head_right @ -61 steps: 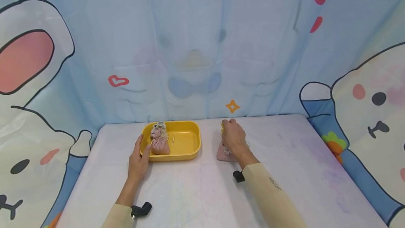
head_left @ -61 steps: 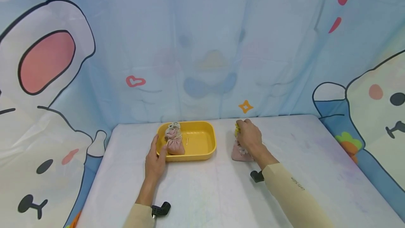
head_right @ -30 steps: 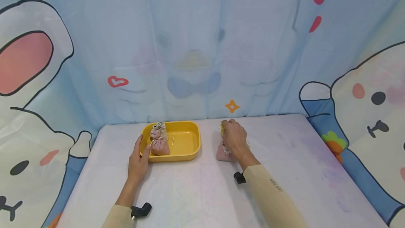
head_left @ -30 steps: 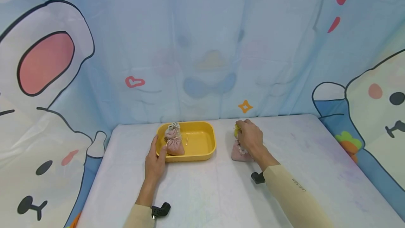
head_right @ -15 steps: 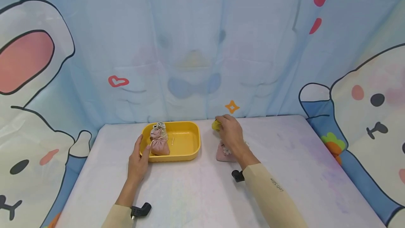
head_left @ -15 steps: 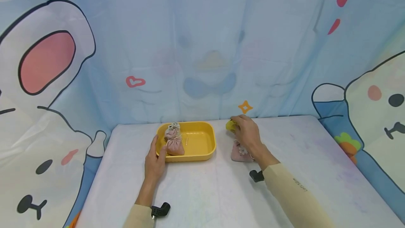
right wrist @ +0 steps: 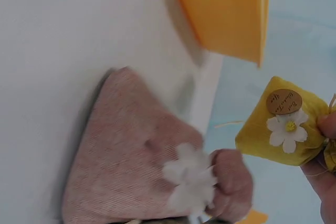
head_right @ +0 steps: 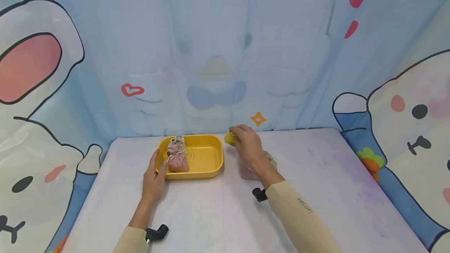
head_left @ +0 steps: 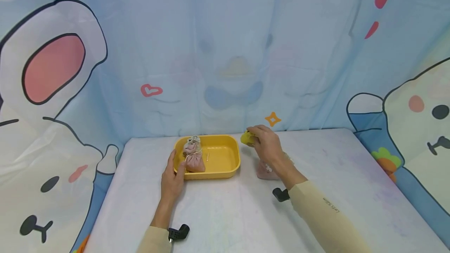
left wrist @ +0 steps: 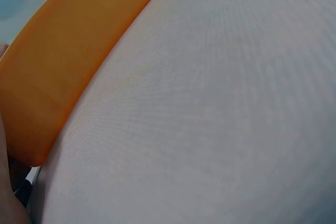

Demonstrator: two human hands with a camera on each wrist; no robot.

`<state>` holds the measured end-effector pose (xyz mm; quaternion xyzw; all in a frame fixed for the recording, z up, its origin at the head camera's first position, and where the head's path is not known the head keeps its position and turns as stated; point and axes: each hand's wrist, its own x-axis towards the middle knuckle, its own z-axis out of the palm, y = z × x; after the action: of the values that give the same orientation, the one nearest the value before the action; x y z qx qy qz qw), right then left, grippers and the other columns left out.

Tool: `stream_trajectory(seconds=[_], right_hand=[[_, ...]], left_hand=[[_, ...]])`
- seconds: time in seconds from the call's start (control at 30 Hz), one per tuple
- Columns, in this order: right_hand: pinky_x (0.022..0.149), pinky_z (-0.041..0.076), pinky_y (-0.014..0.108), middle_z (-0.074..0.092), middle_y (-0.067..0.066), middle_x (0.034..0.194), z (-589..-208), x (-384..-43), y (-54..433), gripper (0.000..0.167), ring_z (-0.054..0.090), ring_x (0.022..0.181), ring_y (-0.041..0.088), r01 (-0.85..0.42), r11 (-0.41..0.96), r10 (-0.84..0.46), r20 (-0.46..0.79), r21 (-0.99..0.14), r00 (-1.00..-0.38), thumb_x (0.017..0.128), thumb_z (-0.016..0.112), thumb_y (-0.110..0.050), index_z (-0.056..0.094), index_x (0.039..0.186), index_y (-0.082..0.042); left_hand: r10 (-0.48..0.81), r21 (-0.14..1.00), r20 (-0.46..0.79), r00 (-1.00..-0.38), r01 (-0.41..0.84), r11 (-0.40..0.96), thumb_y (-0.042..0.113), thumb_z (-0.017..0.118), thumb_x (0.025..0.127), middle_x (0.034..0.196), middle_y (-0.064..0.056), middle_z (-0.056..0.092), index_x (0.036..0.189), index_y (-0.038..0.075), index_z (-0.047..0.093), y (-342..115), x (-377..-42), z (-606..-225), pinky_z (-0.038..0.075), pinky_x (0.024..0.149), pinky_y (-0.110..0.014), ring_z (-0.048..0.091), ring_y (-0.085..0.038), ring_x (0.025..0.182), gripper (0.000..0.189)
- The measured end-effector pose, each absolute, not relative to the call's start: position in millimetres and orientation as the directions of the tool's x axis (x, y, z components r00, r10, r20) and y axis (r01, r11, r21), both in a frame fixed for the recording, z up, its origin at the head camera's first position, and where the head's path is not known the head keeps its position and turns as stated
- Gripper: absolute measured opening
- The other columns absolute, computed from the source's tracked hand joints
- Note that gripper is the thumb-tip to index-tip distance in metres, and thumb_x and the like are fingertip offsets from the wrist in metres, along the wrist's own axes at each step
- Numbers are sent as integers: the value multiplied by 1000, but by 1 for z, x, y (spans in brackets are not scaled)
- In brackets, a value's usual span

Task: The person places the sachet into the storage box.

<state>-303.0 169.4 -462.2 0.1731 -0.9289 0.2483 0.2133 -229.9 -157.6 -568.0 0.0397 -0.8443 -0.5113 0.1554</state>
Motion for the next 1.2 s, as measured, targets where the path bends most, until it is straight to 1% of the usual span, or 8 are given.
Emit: stream_trajectory(seconds=[0.2, 0.3, 0.57, 0.77, 1.03, 1.2], right_hand=[[94, 62, 45, 71, 13, 122, -454, -299, 159, 34, 69, 113, 33, -512, 765, -243, 562, -390, -791, 97, 64, 7, 74, 126, -8], [92, 63, 43, 71, 12, 122, -450, -298, 154, 34, 70, 112, 32, -542, 740, -256, 578, -398, -775, 97, 64, 7, 74, 125, -8], [88, 64, 40, 70, 11, 126, -446, -295, 142, 33, 72, 110, 30, -556, 698, -273, 549, -451, -790, 99, 62, 5, 73, 127, -9], [82, 65, 37, 70, 11, 124, -445, -294, 133, 33, 73, 104, 28, -585, 670, -294, 560, -457, -774, 99, 62, 5, 73, 127, -10], [85, 65, 35, 70, 10, 127, -444, -291, 118, 35, 72, 108, 27, -570, 674, -315, 515, -469, -797, 99, 62, 5, 73, 129, -11], [87, 64, 36, 70, 9, 127, -445, -290, 108, 34, 72, 109, 27, -573, 666, -327, 503, -478, -800, 99, 64, 3, 72, 129, -11]], left_hand=[[-221, 879, 215, -951, 90, 467, 44, 49, 109, 168, -6, 37, 165, 19, 30, -158, -230, -567, 30, 128, -51, 35, -29, 156, 64], [-222, 878, 216, -951, 90, 470, 43, 49, 109, 168, -6, 37, 165, 19, 30, -158, -230, -566, 30, 127, -52, 35, -30, 156, 63], [-224, 876, 220, -950, 92, 473, 42, 50, 109, 168, -7, 37, 165, 19, 31, -158, -230, -567, 30, 127, -53, 35, -31, 156, 63], [-220, 875, 228, -948, 100, 474, 43, 49, 109, 168, -5, 37, 165, 20, 30, -158, -231, -570, 30, 128, -51, 34, -29, 156, 63], [-217, 878, 240, -946, 117, 463, 43, 49, 109, 168, -5, 38, 165, 21, 31, -159, -230, -572, 30, 128, -51, 35, -29, 156, 63], [-216, 881, 236, -947, 114, 460, 43, 49, 109, 168, -5, 38, 165, 22, 30, -159, -231, -572, 30, 128, -51, 35, -28, 156, 62]])
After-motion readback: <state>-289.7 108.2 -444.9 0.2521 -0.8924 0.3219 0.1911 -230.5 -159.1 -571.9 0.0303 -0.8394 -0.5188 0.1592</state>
